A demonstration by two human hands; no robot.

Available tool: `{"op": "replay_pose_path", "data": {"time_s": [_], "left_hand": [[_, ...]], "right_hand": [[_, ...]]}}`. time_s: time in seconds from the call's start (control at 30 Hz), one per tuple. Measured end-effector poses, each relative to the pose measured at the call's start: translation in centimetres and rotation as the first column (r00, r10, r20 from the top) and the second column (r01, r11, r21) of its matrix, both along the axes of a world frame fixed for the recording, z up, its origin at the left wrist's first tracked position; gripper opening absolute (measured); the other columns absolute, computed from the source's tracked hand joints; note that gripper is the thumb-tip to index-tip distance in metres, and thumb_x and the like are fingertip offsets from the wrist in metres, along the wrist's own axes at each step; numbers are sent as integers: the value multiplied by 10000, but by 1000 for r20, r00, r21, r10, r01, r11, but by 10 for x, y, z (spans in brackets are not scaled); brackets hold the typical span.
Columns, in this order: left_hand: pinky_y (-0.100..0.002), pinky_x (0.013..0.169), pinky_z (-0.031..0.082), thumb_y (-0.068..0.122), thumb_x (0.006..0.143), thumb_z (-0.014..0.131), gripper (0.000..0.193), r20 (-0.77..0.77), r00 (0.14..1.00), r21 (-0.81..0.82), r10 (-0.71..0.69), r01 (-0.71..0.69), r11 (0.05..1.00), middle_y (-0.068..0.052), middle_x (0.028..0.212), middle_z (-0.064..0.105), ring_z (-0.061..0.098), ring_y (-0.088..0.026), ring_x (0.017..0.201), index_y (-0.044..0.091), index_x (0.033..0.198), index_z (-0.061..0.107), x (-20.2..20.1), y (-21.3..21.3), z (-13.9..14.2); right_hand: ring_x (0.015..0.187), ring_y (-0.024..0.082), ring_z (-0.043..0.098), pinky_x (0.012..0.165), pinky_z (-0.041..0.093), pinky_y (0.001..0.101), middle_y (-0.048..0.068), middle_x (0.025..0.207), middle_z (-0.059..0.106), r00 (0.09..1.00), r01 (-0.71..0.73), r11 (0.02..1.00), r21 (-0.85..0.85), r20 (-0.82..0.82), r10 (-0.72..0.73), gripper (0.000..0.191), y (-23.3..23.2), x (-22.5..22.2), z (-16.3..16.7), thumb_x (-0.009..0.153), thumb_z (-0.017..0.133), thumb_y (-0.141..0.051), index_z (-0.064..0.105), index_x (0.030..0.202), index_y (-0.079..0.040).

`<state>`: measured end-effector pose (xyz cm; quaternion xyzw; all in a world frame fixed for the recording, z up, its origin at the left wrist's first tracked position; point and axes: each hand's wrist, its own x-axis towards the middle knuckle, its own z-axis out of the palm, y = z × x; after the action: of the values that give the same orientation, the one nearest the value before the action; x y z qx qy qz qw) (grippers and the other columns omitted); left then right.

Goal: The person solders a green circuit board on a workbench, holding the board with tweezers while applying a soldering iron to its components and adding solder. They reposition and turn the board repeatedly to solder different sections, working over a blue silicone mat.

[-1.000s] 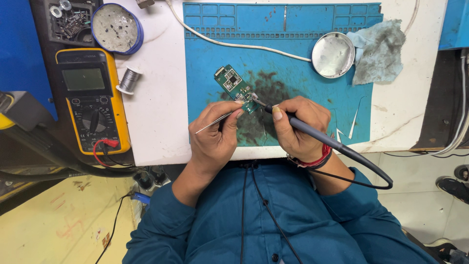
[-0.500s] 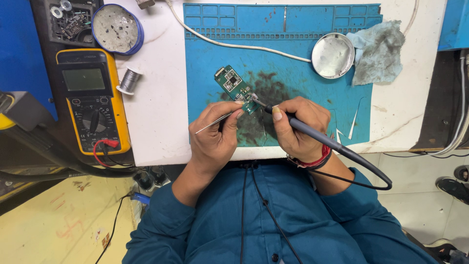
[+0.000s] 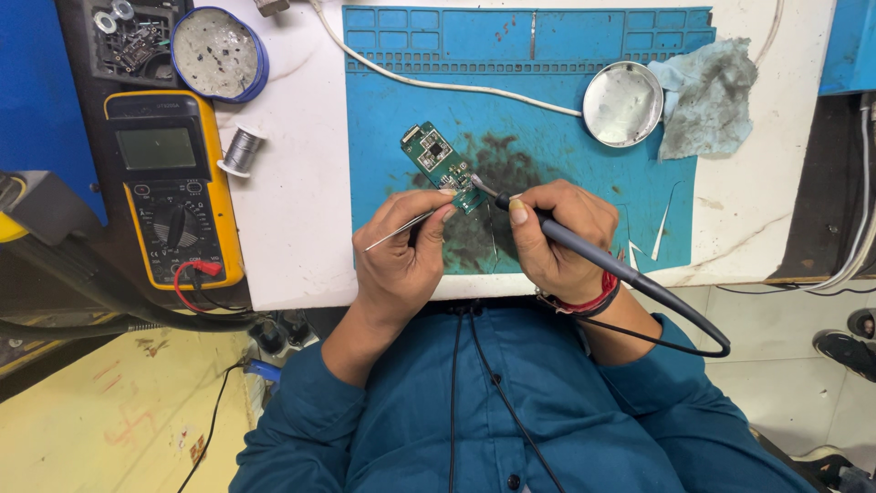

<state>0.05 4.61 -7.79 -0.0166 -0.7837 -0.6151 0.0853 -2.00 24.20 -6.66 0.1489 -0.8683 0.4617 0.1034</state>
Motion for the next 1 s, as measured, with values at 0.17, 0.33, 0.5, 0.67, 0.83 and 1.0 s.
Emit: {"op": "replay_pose_path", "data": {"time_s": [0.17,0.33,0.5,0.67,0.83,1.0], "left_hand": [[-235,660,550,5,995,731,130,7,1000,1,2,-2,1000,-102,999,739,696,-105,767,29,1121,707,0,1,0],[-234,670,556,10,994,736,127,4,1000,-5,6,-6,1000,-104,1001,739,701,-108,783,27,1117,708,1,1,0],[-234,669,553,10,996,734,127,0,1000,-4,6,-6,1000,-103,998,739,699,-106,780,26,1119,708,1,1,1],[-234,662,552,8,995,733,129,9,1000,2,6,-6,1000,-101,995,738,696,-103,769,29,1119,708,1,1,1],[-232,650,544,8,994,733,132,7,1000,-4,2,-2,1000,-99,994,739,691,-100,757,32,1120,707,1,1,0],[-234,656,551,9,997,733,132,5,1000,-1,2,-2,1000,-97,997,736,693,-100,766,33,1124,707,1,1,0]], "right_hand": [[609,211,591,593,434,326,79,716,615,1000,-6,1000,7,-5,6,131,1,0,1,1012,708,-102,661,918,-23],[603,210,592,586,432,325,78,709,613,1000,1,1000,11,-11,-1,129,1,1,1,1006,709,-101,665,912,-25],[604,211,591,588,430,328,76,708,611,1000,-3,1000,6,-5,3,136,1,1,1,1011,708,-104,662,908,-28],[603,212,592,586,432,329,79,709,613,1000,-4,1000,9,-8,4,132,1,1,1,1008,712,-108,668,916,-25],[616,211,600,597,441,327,81,730,628,1000,-4,1000,13,-2,4,127,1,1,1,1016,708,-111,673,930,-24],[603,210,596,586,431,326,77,709,617,1000,-7,1000,8,-2,7,132,1,0,2,1007,712,-106,670,908,-29]]}}
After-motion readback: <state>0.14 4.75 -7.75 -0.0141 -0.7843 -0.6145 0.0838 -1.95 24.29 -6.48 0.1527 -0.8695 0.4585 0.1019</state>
